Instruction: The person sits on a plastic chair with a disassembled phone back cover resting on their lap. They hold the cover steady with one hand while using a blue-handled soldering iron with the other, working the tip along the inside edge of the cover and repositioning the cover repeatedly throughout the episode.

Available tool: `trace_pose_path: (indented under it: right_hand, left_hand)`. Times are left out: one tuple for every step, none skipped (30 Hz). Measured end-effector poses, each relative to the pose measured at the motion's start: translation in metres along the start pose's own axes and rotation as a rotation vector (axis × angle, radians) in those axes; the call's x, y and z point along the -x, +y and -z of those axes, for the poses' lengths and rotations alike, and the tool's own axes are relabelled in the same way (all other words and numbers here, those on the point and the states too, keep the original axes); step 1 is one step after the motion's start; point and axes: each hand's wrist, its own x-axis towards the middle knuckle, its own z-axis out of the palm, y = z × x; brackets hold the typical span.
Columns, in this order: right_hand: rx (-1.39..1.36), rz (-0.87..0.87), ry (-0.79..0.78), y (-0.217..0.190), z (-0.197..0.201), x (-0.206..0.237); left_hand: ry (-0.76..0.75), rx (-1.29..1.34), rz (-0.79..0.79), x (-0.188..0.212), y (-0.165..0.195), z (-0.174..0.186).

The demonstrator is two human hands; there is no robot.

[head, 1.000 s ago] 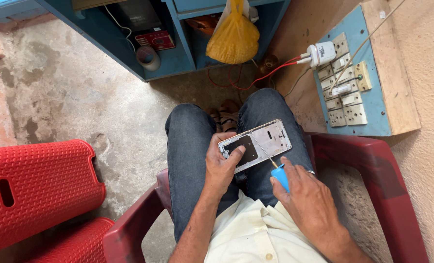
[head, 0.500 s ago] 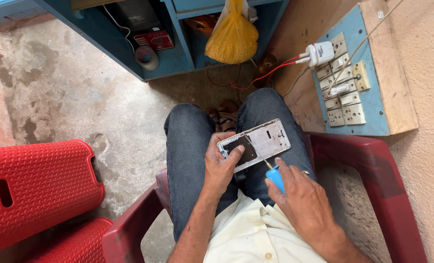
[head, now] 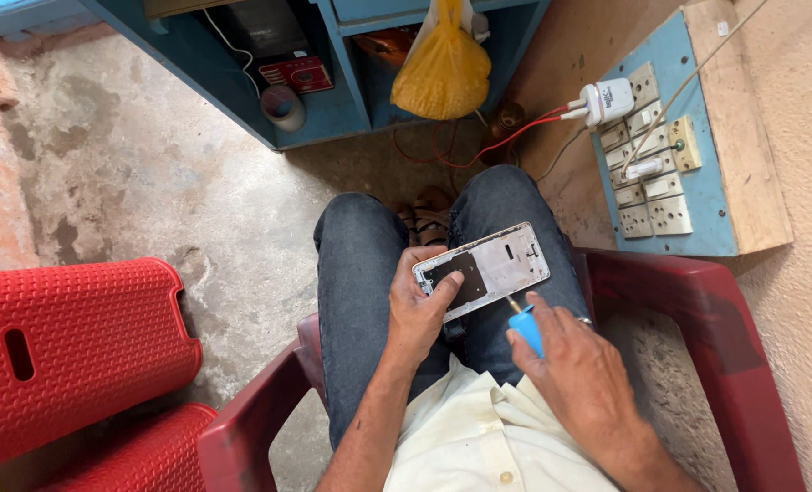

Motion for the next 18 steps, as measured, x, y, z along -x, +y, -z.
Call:
trace_pose_path:
  right_hand:
    - [0.012,-0.011,0.001,0.0016,0.0011,-0.0007]
    - [0.025,-0.023,0.002,0.0027,0.0017,-0.0009]
    - [0.009,-0.005,0.001,0.0026,0.0016,-0.0003]
    - [-0.007,0.013,0.0,0.0016,0.0008,0.0006]
    - [-0.024,0.031,0.0,0.0003,-0.0001,0.0014]
    - [-0.02,0.036,-0.008,-0.0016,-0.0015,0.0015]
    - [-0.016,0.041,-0.016,-0.0038,-0.003,0.0011]
    - [-0.012,0.047,-0.024,-0.0051,-0.0036,0.0008]
    - [-0.016,0.045,-0.012,-0.0052,-0.003,0.0004]
    - [-0.019,0.042,-0.001,-0.0042,-0.0015,0.0001]
    - [-0.021,0.038,0.011,-0.0028,0.0004,0.0002]
    - [-0.014,0.018,0.004,-0.0013,0.0022,-0.0005]
    - [-0.007,-0.001,-0.002,0.0003,0.0038,-0.0012]
    - [0.0,-0.021,-0.009,0.0009,0.0046,-0.0008]
    - [0.0,-0.018,-0.024,0.0005,0.0044,0.0001]
    - [-0.001,-0.015,-0.038,-0.0006,0.0035,0.0009]
    - [-0.002,-0.01,-0.051,-0.0014,0.0027,0.0018]
    - [-0.001,-0.003,-0.047,-0.002,0.002,0.0023]
  left_hand:
    - [0.002,-0.009,0.0,-0.0001,-0.0001,0.0004]
    - [0.003,-0.018,0.001,-0.0001,-0.0004,0.0006]
    - [0.003,-0.026,0.002,0.0002,-0.0008,0.0005]
    - [0.003,-0.029,0.001,0.0007,-0.0012,0.0002]
    - [0.005,-0.033,-0.002,0.001,-0.0014,0.0001]
    - [0.008,-0.037,-0.006,0.001,-0.0013,0.0003]
    - [0.008,-0.024,-0.003,0.0009,-0.0011,0.0004]
    - [0.009,-0.01,-0.001,0.0007,-0.001,-0.0001]
    - [0.01,0.003,0.001,0.0003,-0.0007,-0.0003]
    - [0.009,0.001,0.001,0.0,-0.0003,0.0]
    - [0.007,0.0,0.002,0.0,0.0,-0.0002]
    - [0.006,0.0,0.003,0.0001,0.0001,-0.0003]
    - [0.011,-0.022,0.011,0.0003,0.0001,-0.0001]
    - [0.016,-0.044,0.019,0.0006,0.0002,0.0002]
    - [0.018,-0.066,0.028,0.001,0.0,0.0001]
    - [0.013,-0.055,0.018,0.0011,-0.0001,-0.0004]
    - [0.01,-0.044,0.007,0.0012,-0.0003,-0.0007]
    - [0.008,-0.034,-0.006,0.0011,-0.0002,-0.0004]
